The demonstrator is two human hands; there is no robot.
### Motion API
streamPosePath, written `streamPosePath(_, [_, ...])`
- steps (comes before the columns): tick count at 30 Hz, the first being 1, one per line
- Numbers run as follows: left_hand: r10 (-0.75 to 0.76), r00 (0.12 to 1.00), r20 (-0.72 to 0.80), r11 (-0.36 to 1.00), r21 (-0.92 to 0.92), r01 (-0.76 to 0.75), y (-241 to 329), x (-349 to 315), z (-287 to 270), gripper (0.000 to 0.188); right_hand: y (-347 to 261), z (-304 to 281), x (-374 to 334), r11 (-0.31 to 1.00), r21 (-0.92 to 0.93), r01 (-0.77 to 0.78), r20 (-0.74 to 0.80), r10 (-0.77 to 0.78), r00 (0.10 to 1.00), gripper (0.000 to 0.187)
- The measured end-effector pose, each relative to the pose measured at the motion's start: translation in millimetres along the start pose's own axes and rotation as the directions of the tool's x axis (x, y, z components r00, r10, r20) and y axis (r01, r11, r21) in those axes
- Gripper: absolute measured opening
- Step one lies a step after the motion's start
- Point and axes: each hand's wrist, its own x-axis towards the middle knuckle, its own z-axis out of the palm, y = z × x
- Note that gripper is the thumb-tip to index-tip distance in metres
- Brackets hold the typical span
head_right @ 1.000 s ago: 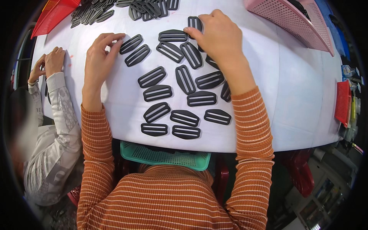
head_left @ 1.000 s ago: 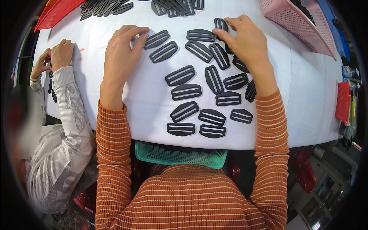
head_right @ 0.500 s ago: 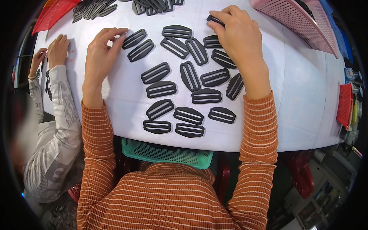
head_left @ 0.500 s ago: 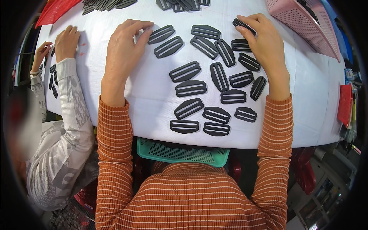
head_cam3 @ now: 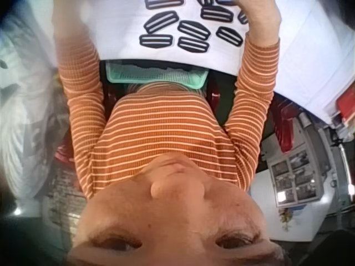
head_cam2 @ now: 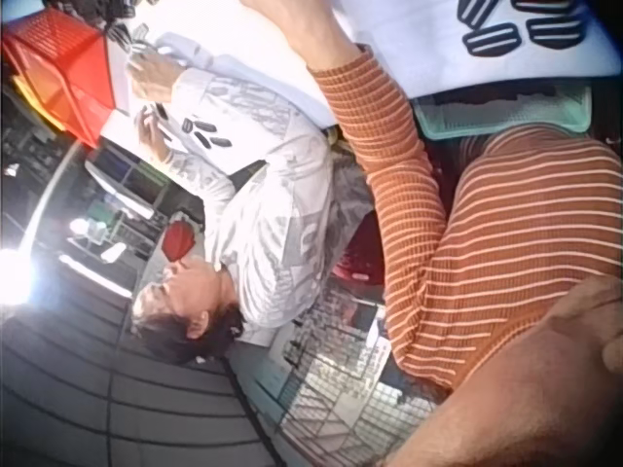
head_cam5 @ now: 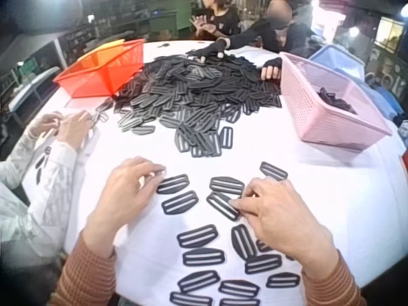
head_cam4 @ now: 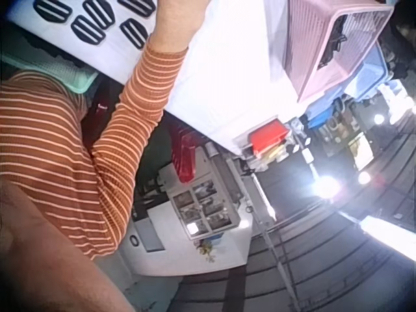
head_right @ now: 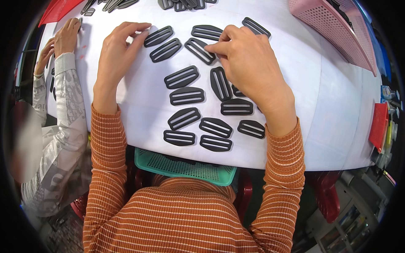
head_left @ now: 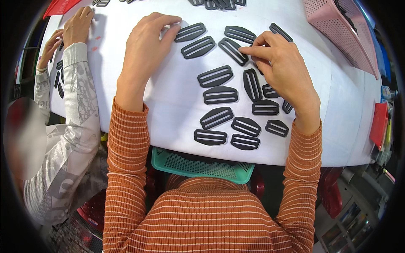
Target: The person repeatedly picks up small black plastic buckles from a white table and places them into a green basket. Another person works alongside at the same table, performing a similar sorting action. The camera remains in a fixed overhead position throughout.
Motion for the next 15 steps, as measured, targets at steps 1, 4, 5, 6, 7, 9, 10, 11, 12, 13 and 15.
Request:
streamPosePath(1, [0.006,1.000,-0.002,1.000,-0.010,-0.006,-3,3,3,0.020,0,0,1,0.998,0.051,-0.028,0.017,0.027,0.999,0.014])
streamPosePath(4, [0.008,1.000,0.003,0.999,-0.041,-0.008,-11,5,10,0.020,-1,-4,3,0.996,0.083,-0.026,-0.074,0.032,0.997,0.014])
streamPosePath(5, [0.005,1.000,0.009,0.999,-0.051,-0.005,-11,7,8,0.020,0,-6,0,0.993,0.121,-0.011,-0.137,0.027,0.990,0.009])
streamPosePath(6, [0.004,1.000,0.015,0.998,-0.061,-0.003,-12,7,8,0.020,-5,-11,-3,0.992,0.122,-0.036,-0.155,0.055,0.986,0.009])
streamPosePath(7, [0.022,1.000,-0.010,1.000,-0.021,-0.023,-18,8,10,0.018,-12,-20,-8,0.990,0.122,-0.063,-0.174,0.084,0.981,0.010])
streamPosePath(9, [-0.079,0.997,-0.015,0.992,-0.098,0.077,-8,3,2,0.022,-26,-28,-28,0.989,0.119,-0.086,-0.215,0.110,0.970,0.015])
streamPosePath(10, [-0.127,0.992,-0.014,0.983,-0.136,0.124,1,2,-1,0.025,-33,-30,-42,0.979,0.159,-0.131,-0.195,0.161,0.967,0.014])
streamPosePath(11, [-0.175,0.984,0.012,0.956,-0.239,0.173,15,-8,-10,0.028,-42,-32,-56,0.965,0.199,-0.171,-0.176,0.207,0.962,0.014])
streamPosePath(12, [-0.222,0.974,0.040,0.915,-0.338,0.222,30,-18,-17,0.032,-51,-34,-70,0.948,0.235,-0.215,-0.155,0.254,0.955,0.015])
streamPosePath(13, [-0.081,0.995,-0.066,0.953,-0.298,0.058,43,-32,-21,0.025,-60,-32,-85,0.942,0.247,-0.228,-0.137,0.267,0.954,0.019])
streamPosePath(15, [0.068,0.989,-0.130,0.957,-0.270,-0.102,64,-66,-33,0.022,-74,-26,-112,0.920,0.306,-0.245,-0.073,0.279,0.957,0.034])
